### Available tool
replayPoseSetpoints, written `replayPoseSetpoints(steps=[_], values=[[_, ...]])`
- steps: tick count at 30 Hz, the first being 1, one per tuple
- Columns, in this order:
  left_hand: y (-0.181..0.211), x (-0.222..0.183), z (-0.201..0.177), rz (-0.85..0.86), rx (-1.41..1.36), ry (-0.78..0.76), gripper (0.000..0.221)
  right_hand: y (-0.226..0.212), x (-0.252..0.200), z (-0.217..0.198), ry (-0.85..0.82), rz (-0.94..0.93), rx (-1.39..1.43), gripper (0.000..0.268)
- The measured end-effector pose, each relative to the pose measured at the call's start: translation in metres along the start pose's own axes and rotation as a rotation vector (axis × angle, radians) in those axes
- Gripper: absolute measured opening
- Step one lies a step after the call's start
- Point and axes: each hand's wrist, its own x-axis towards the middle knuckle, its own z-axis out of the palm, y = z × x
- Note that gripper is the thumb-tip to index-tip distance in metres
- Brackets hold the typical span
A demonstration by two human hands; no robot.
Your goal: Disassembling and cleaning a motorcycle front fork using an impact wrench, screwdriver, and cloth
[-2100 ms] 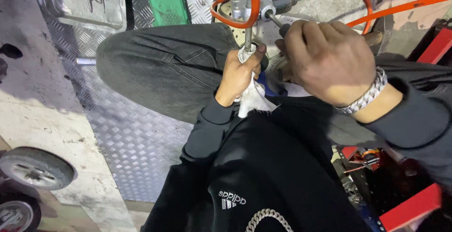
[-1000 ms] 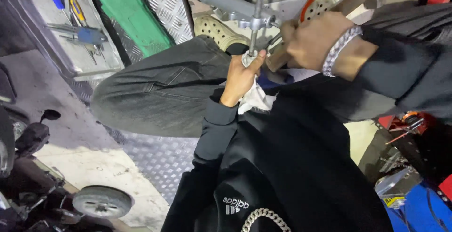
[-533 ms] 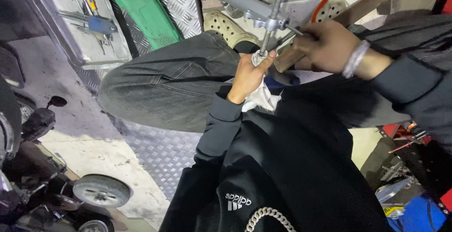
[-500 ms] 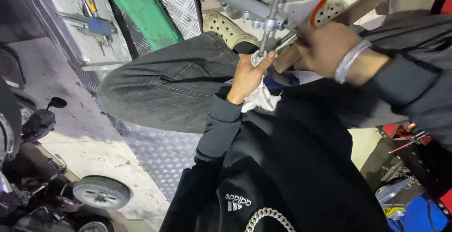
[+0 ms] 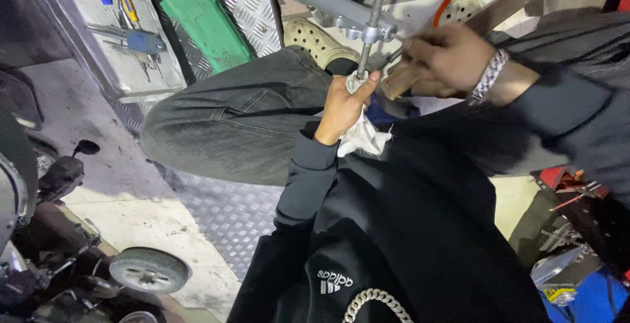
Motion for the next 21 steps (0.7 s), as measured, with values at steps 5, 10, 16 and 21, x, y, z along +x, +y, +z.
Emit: replayPoseSetpoints(steps=[5,10,16,21], values=[[-0.005,0.001,-0.001,-0.007,0.062,0.014,0.055,0.018,0.005,-0.011,0.254,-0.528,-2.227,0.029],[0.001,-0.001,-0.002,0.001,-0.008,0.006,0.053,-0.014,-0.002,-0.006,0.123,-0.204,-1.65,0.051],[-0.002,0.001,-0.001,0.021,0.025,0.004,0.054,0.0,0.003,-0.015,0.143,-0.095,-0.639,0.036],[-0.005,0.0,-0.002,-0.021,0.118,0.014,0.056,0.015,-0.002,-0.014,0.236,-0.304,-2.128,0.062]])
